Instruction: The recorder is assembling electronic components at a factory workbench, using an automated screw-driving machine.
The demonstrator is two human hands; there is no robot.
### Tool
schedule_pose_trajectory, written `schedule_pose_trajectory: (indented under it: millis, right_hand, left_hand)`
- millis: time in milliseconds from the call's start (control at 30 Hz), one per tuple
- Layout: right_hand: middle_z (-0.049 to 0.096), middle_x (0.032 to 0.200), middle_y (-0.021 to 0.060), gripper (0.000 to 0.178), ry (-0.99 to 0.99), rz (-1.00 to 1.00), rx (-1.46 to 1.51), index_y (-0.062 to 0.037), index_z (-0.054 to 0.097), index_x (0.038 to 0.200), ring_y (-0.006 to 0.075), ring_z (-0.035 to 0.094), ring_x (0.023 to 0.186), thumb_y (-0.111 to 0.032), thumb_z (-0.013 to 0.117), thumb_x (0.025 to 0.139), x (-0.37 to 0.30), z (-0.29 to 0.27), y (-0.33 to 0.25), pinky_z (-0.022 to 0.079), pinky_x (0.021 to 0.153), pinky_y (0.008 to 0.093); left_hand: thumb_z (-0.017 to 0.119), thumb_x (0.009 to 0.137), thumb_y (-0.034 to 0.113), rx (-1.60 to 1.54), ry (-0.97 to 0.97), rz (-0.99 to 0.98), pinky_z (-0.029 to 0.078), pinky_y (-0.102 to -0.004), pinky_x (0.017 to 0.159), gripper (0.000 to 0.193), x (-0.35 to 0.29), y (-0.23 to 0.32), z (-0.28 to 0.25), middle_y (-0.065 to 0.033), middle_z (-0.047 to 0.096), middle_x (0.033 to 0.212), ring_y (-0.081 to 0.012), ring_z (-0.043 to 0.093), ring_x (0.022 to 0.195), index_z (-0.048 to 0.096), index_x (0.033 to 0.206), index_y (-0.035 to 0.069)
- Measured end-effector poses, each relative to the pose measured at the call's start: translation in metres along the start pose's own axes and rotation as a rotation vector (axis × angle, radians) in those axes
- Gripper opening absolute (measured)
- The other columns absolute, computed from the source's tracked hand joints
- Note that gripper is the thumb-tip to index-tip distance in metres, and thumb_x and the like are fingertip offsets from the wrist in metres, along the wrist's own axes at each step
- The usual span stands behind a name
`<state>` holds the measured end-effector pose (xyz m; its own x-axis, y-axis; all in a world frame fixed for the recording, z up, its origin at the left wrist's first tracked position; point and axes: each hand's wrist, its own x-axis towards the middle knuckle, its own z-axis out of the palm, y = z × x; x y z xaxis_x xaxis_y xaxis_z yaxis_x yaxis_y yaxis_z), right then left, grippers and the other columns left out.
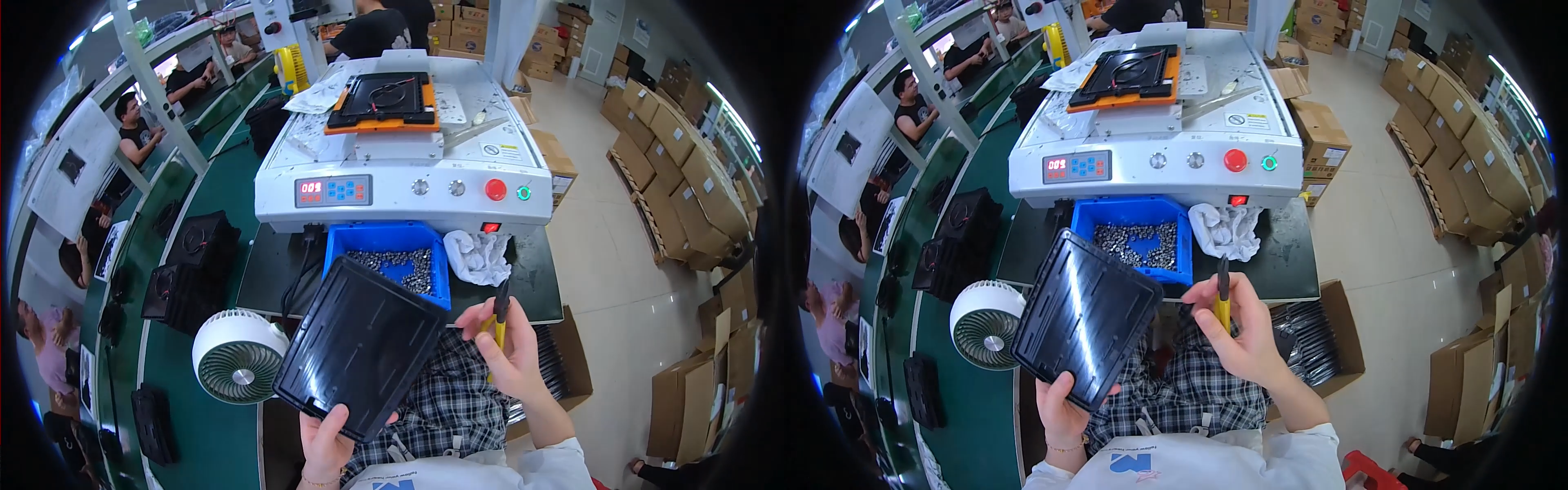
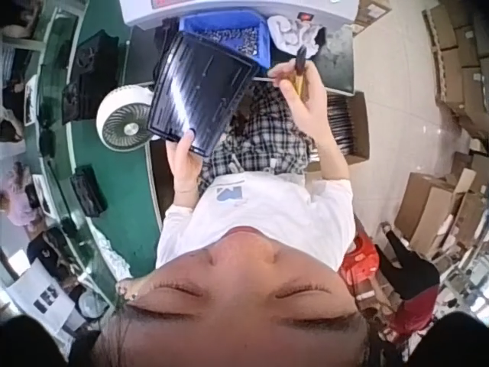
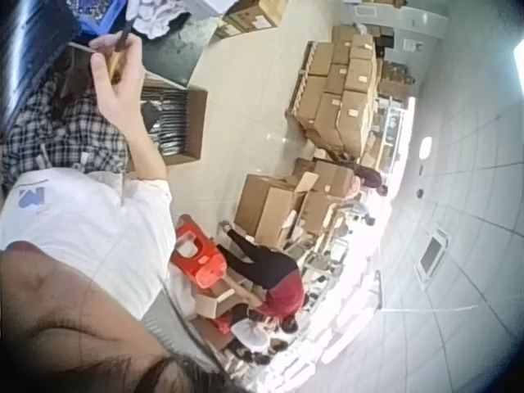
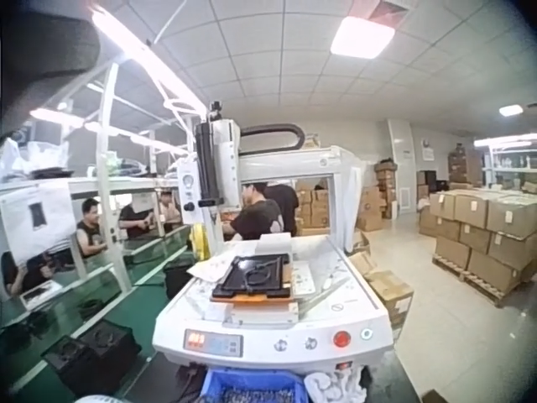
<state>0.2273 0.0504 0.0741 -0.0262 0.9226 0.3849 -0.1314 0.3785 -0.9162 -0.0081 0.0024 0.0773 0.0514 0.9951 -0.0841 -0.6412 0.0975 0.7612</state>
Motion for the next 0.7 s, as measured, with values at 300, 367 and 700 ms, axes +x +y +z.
schedule_pose_trajectory:
  millis: [300, 367, 700]
  right_hand:
    - [0.056, 0.095, 0.0051, 0.023, -0.016, 0.213, 0.236, -0.0072, 0.044, 0.096, 0.0079, 0.052, 0.086, -0.001, 0.062, 0.084, 0.017, 0.011, -0.003, 0.041, 0.078, 0.023]
    - [0.055, 0.091, 0.0037, 0.024, -0.013, 0.227, 0.204, -0.0072, 0.043, 0.094, 0.0079, 0.052, 0.084, 0.001, 0.063, 0.082, 0.017, 0.013, 0.002, 0.041, 0.076, 0.0226]
    - [0.048, 0.085, 0.0084, 0.031, -0.179, 0.089, -0.002, -0.0027, 0.045, 0.091, 0.0151, 0.046, 0.078, 0.0, 0.063, 0.066, -0.014, 0.047, 0.024, 0.038, 0.074, 0.0271]
  left_hand:
    - [0.056, 0.081, -0.004, 0.261, 0.015, 0.119, 0.049, -0.0467, 0.088, 0.059, -0.011, -0.013, -0.024, -0.0179, 0.047, 0.128, -0.0316, 0.054, 0.111, 0.031, 0.134, -0.001]
    - [0.059, 0.08, -0.006, 0.326, -0.042, 0.125, 0.041, -0.0384, 0.097, 0.059, -0.013, -0.012, -0.027, -0.0138, 0.049, 0.128, -0.0239, 0.051, 0.114, 0.034, 0.133, -0.001]
    - [0.06, 0.086, -0.001, 0.736, -0.079, 0.378, 0.046, -0.0208, 0.078, 0.046, -0.044, 0.041, -0.054, -0.0049, 0.058, 0.105, -0.0077, 0.056, 0.093, 0.041, 0.127, -0.004]
